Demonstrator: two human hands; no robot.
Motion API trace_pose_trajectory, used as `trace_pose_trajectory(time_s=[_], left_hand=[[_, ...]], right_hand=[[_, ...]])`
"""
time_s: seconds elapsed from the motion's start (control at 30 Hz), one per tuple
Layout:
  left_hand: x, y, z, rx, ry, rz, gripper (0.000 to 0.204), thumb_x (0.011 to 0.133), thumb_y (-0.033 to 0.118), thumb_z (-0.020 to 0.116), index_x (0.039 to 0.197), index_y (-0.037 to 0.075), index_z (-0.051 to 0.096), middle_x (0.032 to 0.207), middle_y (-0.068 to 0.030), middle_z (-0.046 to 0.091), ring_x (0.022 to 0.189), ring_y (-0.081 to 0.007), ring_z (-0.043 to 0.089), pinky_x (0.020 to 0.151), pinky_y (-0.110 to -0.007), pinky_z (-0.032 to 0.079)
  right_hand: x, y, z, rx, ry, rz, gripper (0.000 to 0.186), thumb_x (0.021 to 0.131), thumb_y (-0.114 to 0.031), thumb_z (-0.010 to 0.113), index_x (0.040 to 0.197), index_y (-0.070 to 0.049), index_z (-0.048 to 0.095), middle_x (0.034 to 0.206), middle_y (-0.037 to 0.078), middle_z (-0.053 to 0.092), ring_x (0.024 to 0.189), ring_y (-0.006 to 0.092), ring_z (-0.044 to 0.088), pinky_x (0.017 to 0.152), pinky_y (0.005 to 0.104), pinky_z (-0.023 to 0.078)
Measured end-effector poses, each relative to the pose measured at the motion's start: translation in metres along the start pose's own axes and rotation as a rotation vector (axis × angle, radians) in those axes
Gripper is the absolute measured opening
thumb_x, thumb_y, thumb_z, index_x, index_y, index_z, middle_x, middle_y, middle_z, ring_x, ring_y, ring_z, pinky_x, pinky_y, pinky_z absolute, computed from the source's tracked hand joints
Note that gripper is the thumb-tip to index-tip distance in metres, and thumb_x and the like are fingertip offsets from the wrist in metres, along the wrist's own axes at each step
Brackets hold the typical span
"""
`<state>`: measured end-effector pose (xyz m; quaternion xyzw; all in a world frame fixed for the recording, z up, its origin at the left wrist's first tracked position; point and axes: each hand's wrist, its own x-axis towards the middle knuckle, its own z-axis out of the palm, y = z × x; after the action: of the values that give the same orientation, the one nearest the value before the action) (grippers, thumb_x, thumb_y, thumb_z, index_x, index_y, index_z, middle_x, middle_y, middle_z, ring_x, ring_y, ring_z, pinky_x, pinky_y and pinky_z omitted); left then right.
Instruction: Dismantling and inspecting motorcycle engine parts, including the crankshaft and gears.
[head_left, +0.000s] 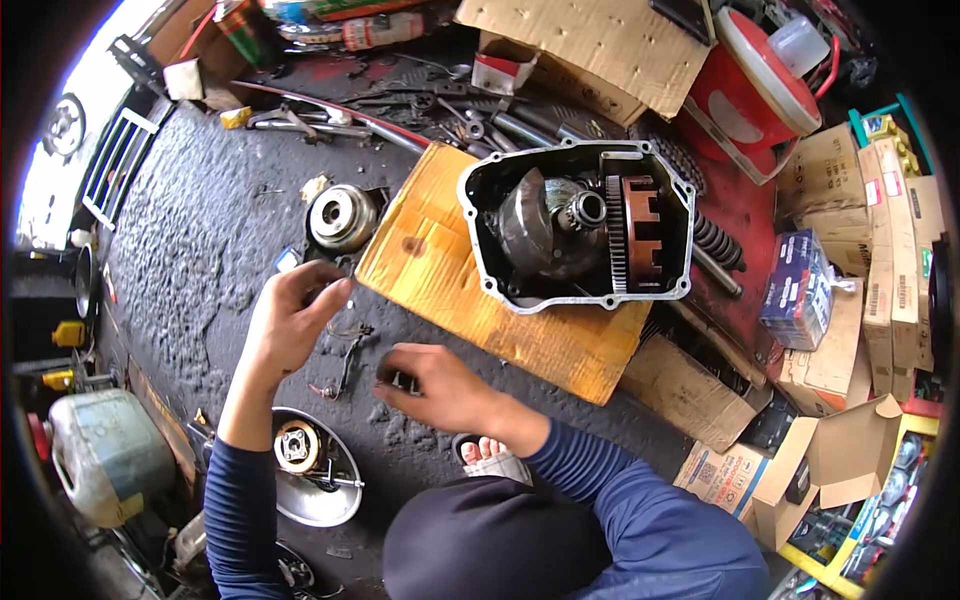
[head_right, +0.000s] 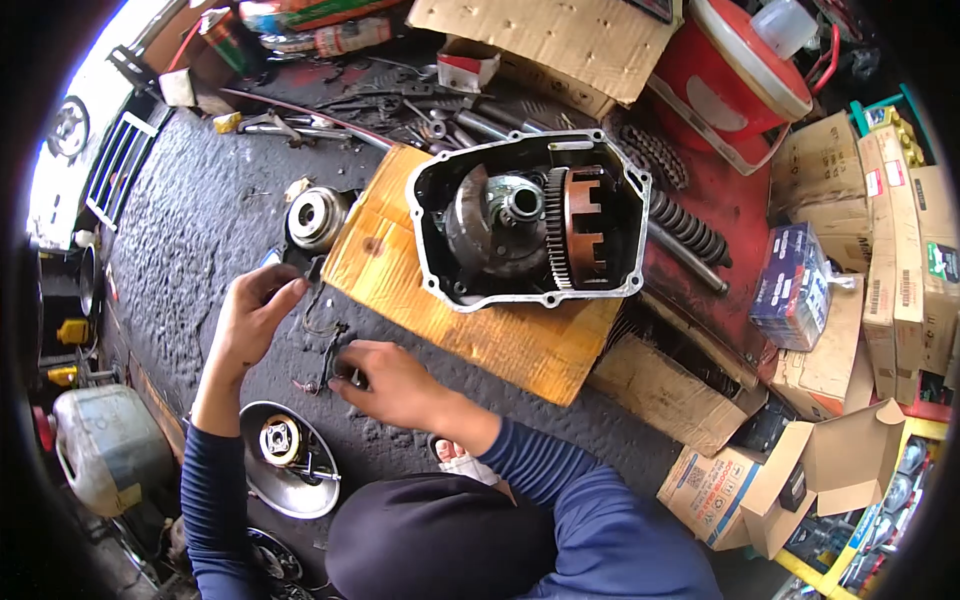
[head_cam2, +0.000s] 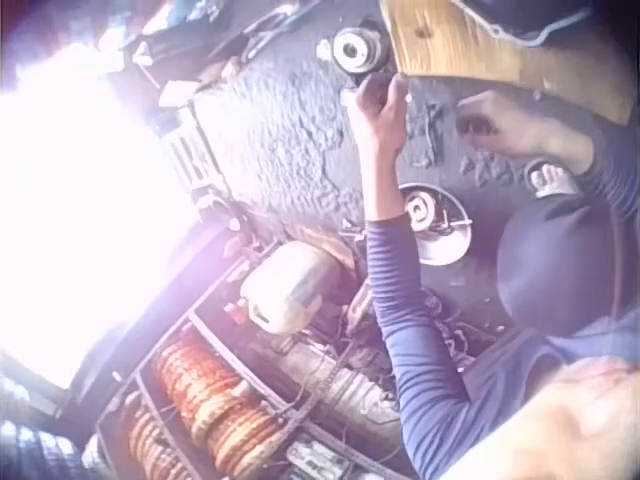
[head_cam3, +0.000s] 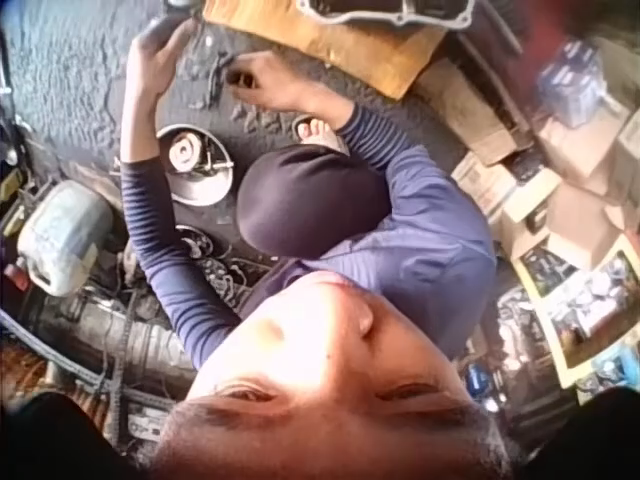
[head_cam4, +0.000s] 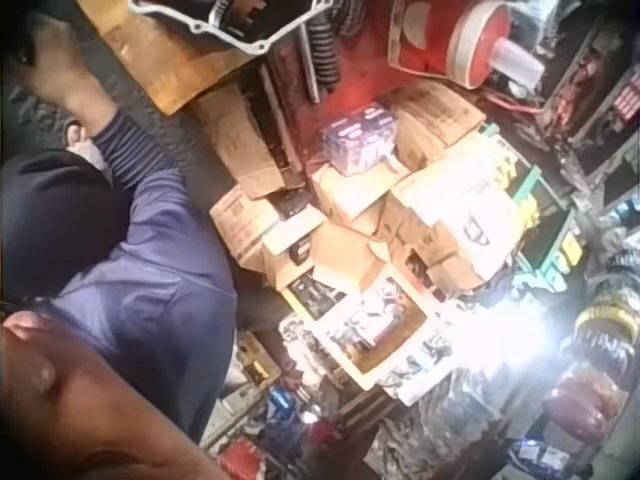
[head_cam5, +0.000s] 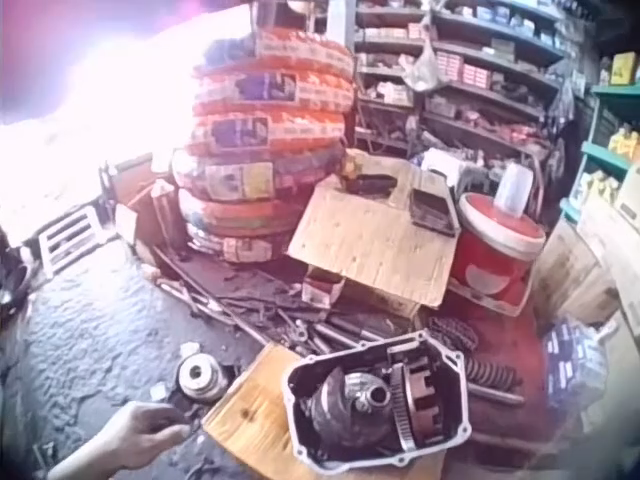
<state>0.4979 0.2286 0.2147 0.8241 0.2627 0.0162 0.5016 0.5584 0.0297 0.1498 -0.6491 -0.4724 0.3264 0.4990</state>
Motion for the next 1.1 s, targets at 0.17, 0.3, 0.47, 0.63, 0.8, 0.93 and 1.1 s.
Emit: trace_pose_trajectory(time_s=[0.17, 0.3, 0.47, 0.63, 0.8, 0.93, 1.1], left_hand=[[0.036, 0.034, 0.053, -0.232, -0.197, -0.265, 0.047, 0.087, 0.033, 0.068, 0.105, -0.010, 0.063, 0.088, -0.0079, 0.068, 0.079, -0.0130, 0.059, 0.075, -0.029, 0.047], [0.047, 0.031, 0.095, -0.630, -0.359, -0.437, 0.032, 0.087, 0.032, 0.068, 0.081, 0.002, 0.059, 0.061, 0.0041, 0.048, 0.051, -0.0059, 0.042, 0.048, -0.024, 0.032], [0.048, 0.035, 0.113, -0.749, -0.273, -0.377, 0.019, 0.084, 0.021, 0.065, 0.080, 0.004, 0.059, 0.061, 0.0065, 0.043, 0.046, -0.0034, 0.035, 0.043, -0.021, 0.026], [0.044, 0.038, 0.122, -0.699, -0.235, -0.324, 0.017, 0.079, 0.015, 0.064, 0.077, -0.002, 0.062, 0.060, 0.0018, 0.050, 0.046, -0.0059, 0.040, 0.042, -0.022, 0.028], [0.017, 0.031, 0.104, -0.723, -0.235, -0.384, 0.018, 0.078, 0.014, 0.065, 0.075, -0.003, 0.062, 0.059, 0.0002, 0.051, 0.047, -0.0064, 0.043, 0.043, -0.024, 0.030], [0.010, 0.032, 0.101, -0.592, -0.173, -0.210, 0.027, 0.080, 0.018, 0.067, 0.087, -0.009, 0.066, 0.068, -0.0069, 0.064, 0.056, -0.0124, 0.055, 0.054, -0.028, 0.045], [0.011, 0.041, 0.074, 0.058, -0.013, -0.094, 0.051, 0.072, 0.035, 0.080, 0.105, -0.001, 0.066, 0.062, -0.0126, 0.063, 0.060, -0.0142, 0.060, 0.059, -0.030, 0.048]], right_hand=[[0.005, 0.007, 0.023, 0.151, -0.092, 0.067, 0.026, 0.084, -0.024, 0.066, 0.092, 0.000, 0.062, 0.088, 0.017, 0.061, 0.082, 0.0372, 0.061, 0.074, 0.0425, 0.049], [-0.009, 0.018, 0.008, 0.308, -0.121, 0.117, 0.022, 0.081, -0.020, 0.066, 0.087, 0.000, 0.061, 0.085, 0.017, 0.062, 0.081, 0.0350, 0.061, 0.074, 0.0428, 0.048], [-0.053, 0.028, -0.023, 0.310, -0.125, 0.162, 0.028, 0.085, -0.027, 0.067, 0.091, 0.000, 0.061, 0.086, 0.016, 0.062, 0.076, 0.0300, 0.063, 0.067, 0.0398, 0.048], [-0.078, -0.015, -0.096, 0.158, -0.021, 0.024, 0.032, 0.084, -0.024, 0.070, 0.100, 0.003, 0.062, 0.094, 0.016, 0.064, 0.078, 0.0270, 0.064, 0.072, 0.0342, 0.052], [-0.077, -0.097, -0.177, -0.057, 0.206, -0.096, 0.035, 0.077, -0.019, 0.077, 0.102, 0.002, 0.064, 0.092, 0.014, 0.065, 0.080, 0.0208, 0.064, 0.068, 0.0303, 0.053], [-0.019, -0.106, -0.201, -0.772, 0.225, -0.236, 0.049, 0.065, -0.017, 0.081, 0.108, -0.004, 0.061, 0.101, 0.012, 0.062, 0.086, 0.0291, 0.060, 0.078, 0.0391, 0.050], [0.023, -0.103, -0.190, -1.215, -0.112, -0.034, 0.040, 0.066, -0.021, 0.078, 0.101, -0.007, 0.064, 0.100, 0.008, 0.058, 0.103, 0.0252, 0.053, 0.094, 0.0403, 0.037]])
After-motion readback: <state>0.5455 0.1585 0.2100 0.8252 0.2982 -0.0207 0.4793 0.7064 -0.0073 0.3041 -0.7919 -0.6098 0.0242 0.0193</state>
